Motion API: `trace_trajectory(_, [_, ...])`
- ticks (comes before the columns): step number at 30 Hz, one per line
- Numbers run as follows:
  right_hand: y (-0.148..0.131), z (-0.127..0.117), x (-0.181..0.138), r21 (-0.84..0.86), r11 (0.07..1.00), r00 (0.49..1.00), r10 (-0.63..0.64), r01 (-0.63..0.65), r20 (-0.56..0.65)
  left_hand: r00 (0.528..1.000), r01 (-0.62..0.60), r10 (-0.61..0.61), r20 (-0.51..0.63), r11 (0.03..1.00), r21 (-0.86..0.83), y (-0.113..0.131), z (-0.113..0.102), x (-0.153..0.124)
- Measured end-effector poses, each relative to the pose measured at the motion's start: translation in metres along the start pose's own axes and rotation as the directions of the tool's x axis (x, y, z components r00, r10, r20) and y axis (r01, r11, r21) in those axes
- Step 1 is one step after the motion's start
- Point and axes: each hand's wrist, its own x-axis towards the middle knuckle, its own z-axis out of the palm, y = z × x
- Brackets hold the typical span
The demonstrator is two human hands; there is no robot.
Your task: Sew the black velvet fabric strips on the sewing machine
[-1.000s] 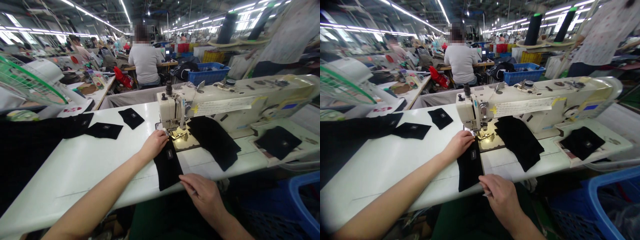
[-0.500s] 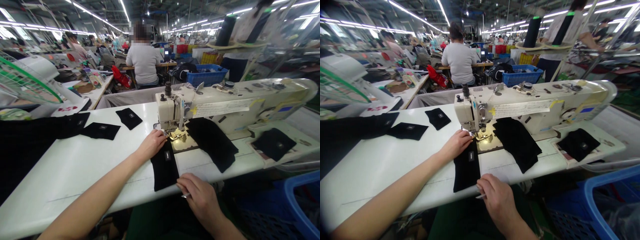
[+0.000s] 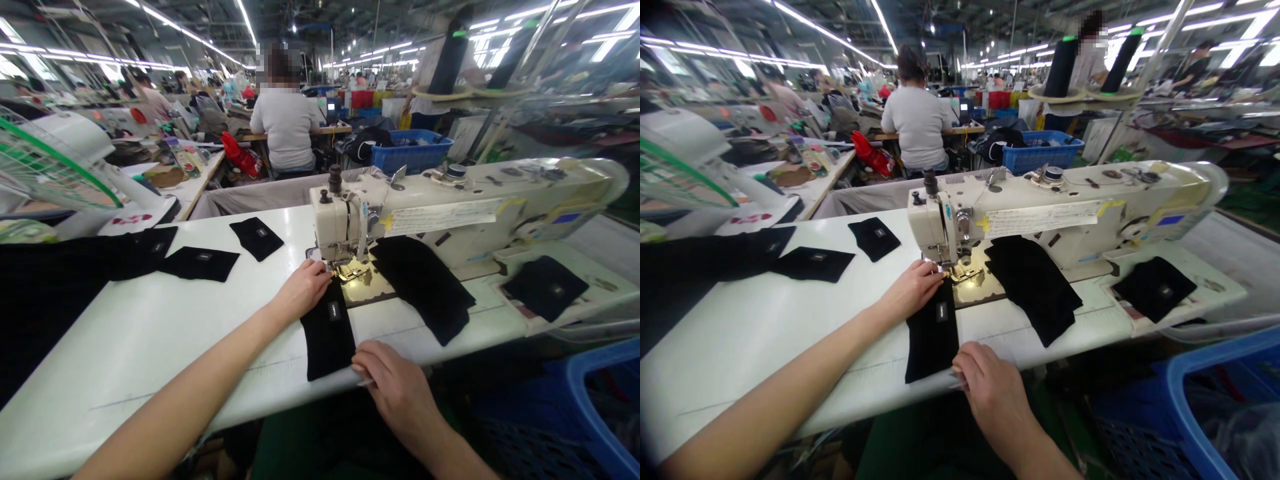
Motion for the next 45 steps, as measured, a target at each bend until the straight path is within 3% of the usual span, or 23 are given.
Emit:
trace_trajectory(7, [-0.001,0.000,0.001,-0.015,1.000,1.000,0.008,-0.008,0.004,0.999,0.030,-0.029,0.033,1.000,-0.005,-0.001,-0.002,0.000])
trace_trajectory(11, [-0.001,-0.004,-0.005,-0.028,0.999,1.000,-0.023,0.023,0.002,0.998,0.057,-0.056,0.007,0.996,-0.062,0.025,-0.014,-0.014])
trace_trajectory(16, [0.002,-0.010,-0.012,-0.029,0.996,0.996,-0.078,0.080,0.053,0.972,-0.148,0.204,0.114,0.915,-0.376,0.079,-0.044,-0.050])
trace_trajectory(20, [0.005,-0.012,-0.013,-0.028,0.996,0.993,-0.076,0.079,0.089,0.965,-0.165,0.228,0.132,0.914,-0.369,0.097,-0.051,-0.065])
trace_trajectory(31, [0.008,-0.012,0.008,-0.021,1.000,0.982,0.014,-0.010,0.189,0.964,-0.173,0.230,0.134,0.924,-0.341,0.086,-0.047,-0.057])
trace_trajectory(45, [0.027,-0.005,0.047,-0.136,0.991,0.979,0.038,-0.011,0.202,0.972,-0.127,0.189,0.137,0.920,-0.371,0.053,-0.036,-0.039])
